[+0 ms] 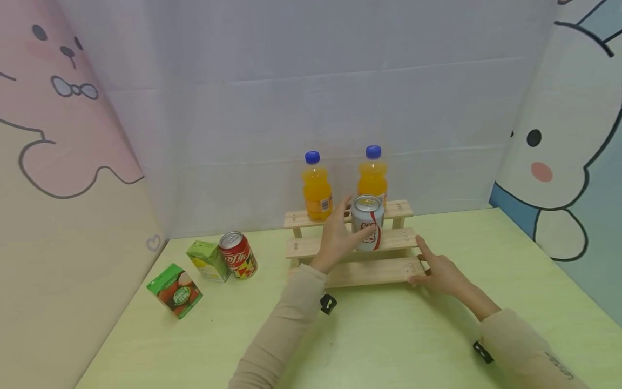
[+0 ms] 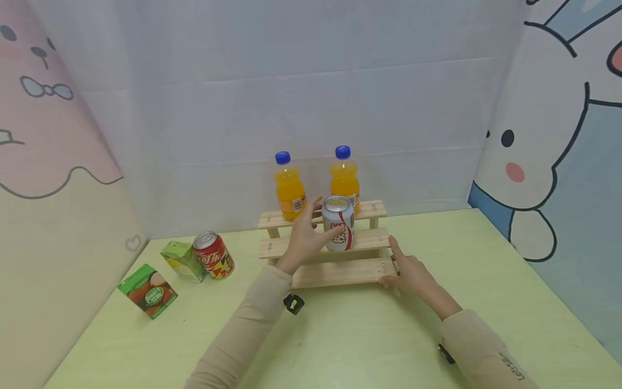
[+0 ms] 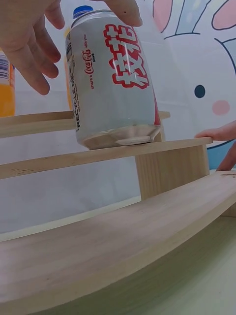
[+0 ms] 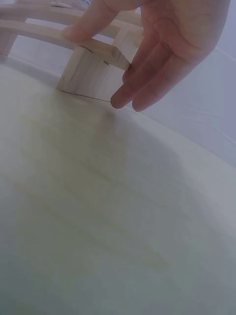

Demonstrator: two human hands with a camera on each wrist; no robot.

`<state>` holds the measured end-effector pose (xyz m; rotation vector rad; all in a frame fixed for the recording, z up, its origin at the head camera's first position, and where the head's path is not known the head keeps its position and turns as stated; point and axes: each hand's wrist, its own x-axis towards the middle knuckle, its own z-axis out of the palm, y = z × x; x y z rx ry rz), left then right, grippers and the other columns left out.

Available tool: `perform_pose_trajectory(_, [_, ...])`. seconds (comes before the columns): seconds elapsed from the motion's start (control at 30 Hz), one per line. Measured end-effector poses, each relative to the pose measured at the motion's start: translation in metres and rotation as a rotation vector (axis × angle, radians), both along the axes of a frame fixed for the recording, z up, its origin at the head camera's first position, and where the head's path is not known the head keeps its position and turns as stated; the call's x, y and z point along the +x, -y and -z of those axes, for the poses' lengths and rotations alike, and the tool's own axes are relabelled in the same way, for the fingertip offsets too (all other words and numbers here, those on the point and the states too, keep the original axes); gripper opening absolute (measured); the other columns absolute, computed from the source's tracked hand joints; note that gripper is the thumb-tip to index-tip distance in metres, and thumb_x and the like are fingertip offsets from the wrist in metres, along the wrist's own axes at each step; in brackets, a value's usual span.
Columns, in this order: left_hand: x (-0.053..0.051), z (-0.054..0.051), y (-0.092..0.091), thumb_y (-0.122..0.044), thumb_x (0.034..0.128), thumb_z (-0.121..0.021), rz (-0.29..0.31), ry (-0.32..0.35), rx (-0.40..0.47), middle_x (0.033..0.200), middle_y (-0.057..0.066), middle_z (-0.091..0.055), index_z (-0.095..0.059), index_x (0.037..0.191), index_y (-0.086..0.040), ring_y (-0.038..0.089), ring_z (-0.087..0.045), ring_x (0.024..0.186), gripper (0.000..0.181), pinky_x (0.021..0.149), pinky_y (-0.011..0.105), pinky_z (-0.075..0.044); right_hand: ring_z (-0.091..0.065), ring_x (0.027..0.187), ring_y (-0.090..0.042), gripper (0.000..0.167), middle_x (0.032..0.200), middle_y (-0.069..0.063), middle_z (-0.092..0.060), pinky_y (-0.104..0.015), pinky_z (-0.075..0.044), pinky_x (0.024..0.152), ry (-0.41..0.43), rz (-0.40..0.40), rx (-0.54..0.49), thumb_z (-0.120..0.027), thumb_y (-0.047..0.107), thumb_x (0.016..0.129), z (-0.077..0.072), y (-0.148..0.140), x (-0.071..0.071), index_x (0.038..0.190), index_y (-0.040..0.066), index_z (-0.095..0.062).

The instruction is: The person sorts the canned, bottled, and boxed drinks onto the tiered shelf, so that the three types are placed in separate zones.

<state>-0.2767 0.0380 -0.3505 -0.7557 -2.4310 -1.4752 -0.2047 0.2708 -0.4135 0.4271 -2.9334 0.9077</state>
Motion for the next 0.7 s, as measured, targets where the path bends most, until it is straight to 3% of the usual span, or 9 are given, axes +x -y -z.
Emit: perform_pose_trajectory(0.7, [0.017,0.011,0.040,-0.030,0.0767,-0.073,-0.071,-0.045,-0.112,0.136,0.008,-0.043,-0.034,0.139,-0.011,0.024,-0.047,0.116,0.076,0.094,0.040,-0.042,-0.064,0.076,-0.033,0.098,0.115,-0.040,-0.047,-0.044,-0.051,0.065,0.004,0.001,0.008,-0.073,0.019,0.077,0.002,-0.001,-0.001,0.139,-0.012,-0.004])
